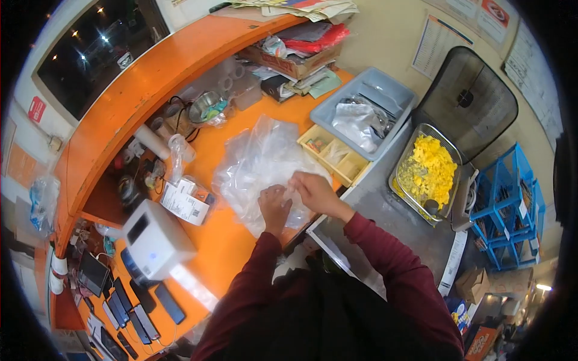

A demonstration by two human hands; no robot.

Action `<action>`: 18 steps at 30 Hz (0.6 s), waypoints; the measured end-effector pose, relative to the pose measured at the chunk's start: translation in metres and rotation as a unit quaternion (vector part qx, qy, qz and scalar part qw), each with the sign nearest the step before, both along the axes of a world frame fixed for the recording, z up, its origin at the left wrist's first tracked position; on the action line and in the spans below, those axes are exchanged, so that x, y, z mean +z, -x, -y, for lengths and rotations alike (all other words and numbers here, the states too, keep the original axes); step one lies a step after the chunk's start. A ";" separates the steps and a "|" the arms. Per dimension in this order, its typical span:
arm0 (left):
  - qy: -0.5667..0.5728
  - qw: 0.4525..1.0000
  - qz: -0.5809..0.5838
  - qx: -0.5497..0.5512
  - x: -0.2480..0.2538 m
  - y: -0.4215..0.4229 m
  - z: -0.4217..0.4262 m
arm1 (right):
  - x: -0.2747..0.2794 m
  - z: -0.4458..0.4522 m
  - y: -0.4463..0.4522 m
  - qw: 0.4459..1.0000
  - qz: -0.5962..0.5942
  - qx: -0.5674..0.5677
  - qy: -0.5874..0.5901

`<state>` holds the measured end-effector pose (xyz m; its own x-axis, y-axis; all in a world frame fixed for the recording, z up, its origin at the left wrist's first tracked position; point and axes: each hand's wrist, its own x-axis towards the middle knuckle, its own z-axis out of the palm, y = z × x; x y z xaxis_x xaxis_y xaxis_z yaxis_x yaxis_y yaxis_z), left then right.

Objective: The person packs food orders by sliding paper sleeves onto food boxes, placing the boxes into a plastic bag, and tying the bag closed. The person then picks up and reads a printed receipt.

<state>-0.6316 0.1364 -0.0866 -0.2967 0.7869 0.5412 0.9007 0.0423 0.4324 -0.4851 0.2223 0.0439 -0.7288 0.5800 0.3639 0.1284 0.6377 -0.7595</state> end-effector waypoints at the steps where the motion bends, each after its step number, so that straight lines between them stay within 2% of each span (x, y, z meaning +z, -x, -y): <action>1: 0.018 1.000 -0.010 -0.004 0.001 0.000 0.002 | 0.026 -0.002 -0.004 0.999 -0.037 0.009 0.032; 2: -0.010 0.998 0.064 -0.015 -0.018 -0.001 0.007 | 0.059 -0.003 -0.013 0.991 -0.129 -0.024 0.015; 5: -0.018 0.983 0.175 -0.057 -0.003 -0.014 0.019 | 0.193 -0.010 -0.070 0.957 -0.181 -0.227 -0.017; 6: -0.016 0.974 0.210 -0.082 0.016 -0.022 0.021 | 0.213 -0.030 -0.101 0.952 -0.212 -0.216 0.050; 8: 0.011 0.933 0.319 -0.167 0.059 -0.039 0.013 | 0.250 -0.036 -0.146 0.928 -0.279 -0.115 0.217; 10: 0.093 0.834 0.470 -0.273 0.087 -0.059 -0.010 | 0.212 -0.035 -0.169 0.944 -0.194 -0.230 0.138; 13: 0.231 0.638 0.641 -0.358 0.098 -0.103 -0.035 | 0.159 -0.009 -0.179 0.911 -0.054 -0.381 0.149; 15: 0.285 0.537 0.703 -0.369 0.101 -0.128 -0.026 | 0.090 -0.010 -0.215 0.889 -0.085 -0.391 0.225; 17: 0.313 0.459 0.744 -0.372 0.104 -0.141 -0.003 | 0.072 0.024 -0.244 0.816 -0.107 -0.467 0.324; 18: 0.316 0.423 0.761 -0.376 0.105 -0.143 0.009 | 0.049 0.034 -0.268 0.790 -0.136 -0.494 0.337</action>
